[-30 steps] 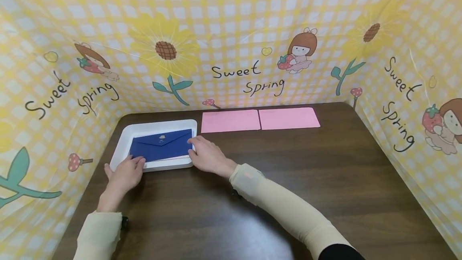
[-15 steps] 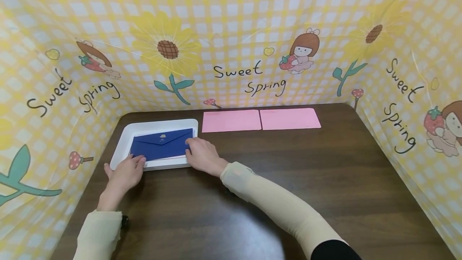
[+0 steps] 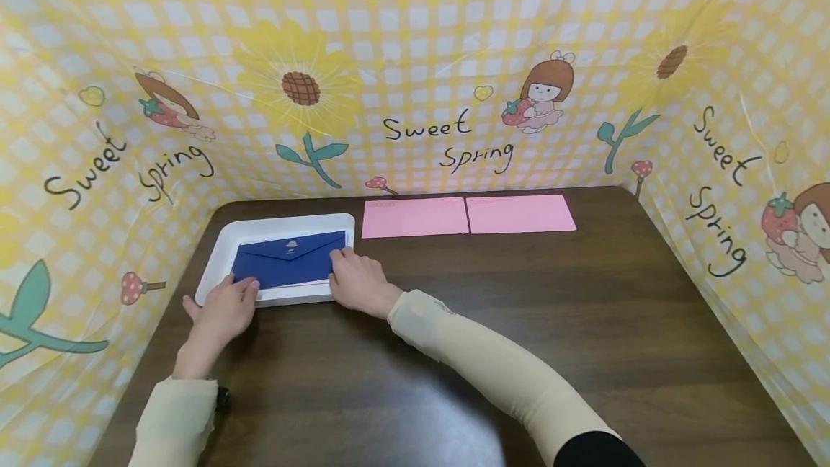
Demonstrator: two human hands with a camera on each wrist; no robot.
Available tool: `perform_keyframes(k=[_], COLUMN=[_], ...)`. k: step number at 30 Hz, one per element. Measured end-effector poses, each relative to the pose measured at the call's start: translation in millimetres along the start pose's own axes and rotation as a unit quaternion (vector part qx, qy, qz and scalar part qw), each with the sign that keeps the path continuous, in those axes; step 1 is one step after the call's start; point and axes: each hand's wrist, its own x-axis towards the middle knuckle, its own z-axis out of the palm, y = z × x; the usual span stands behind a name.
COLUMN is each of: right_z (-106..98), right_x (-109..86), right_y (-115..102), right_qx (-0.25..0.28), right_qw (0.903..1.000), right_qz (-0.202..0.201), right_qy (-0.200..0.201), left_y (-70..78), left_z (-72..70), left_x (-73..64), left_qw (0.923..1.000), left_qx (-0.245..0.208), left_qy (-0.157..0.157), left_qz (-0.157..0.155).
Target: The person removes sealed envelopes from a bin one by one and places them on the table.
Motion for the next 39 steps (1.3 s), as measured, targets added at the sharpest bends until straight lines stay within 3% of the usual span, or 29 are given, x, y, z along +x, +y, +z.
perform_keyframes(k=[4, 7, 13, 20, 28, 39], right_z=[3, 5, 3, -6, -5, -2], right_x=[1.7, 4.3, 6.2, 6.4, 7.7, 7.6], right_y=[-2, -2, -1, -6, -8, -6], right_qx=[-0.015, -0.023, -0.025, -0.040, -0.050, 0.018], right_qw=[0.9998, 0.9997, 0.9985, 0.9961, 0.9950, 0.9982], right_qz=[-0.005, 0.002, 0.023, 0.011, 0.019, 0.008], right_qy=[-0.007, -0.013, -0.043, -0.077, -0.085, -0.058], left_y=[0.8, 2.7, 9.2, 10.6, 7.3, 9.9], left_z=[2.7, 2.1, -2.7, -10.2, -8.8, -10.3], left_x=[-1.1, -2.5, -4.5, -5.3, -4.6, -4.5], left_qw=[0.9991, 0.9985, 0.9976, 0.9953, 0.9952, 0.9950], left_qx=[0.001, 0.011, 0.039, 0.045, 0.041, 0.037], left_qy=[0.041, 0.050, 0.011, -0.014, -0.034, -0.051], left_qz=[-0.005, -0.018, -0.056, -0.085, -0.083, -0.078])
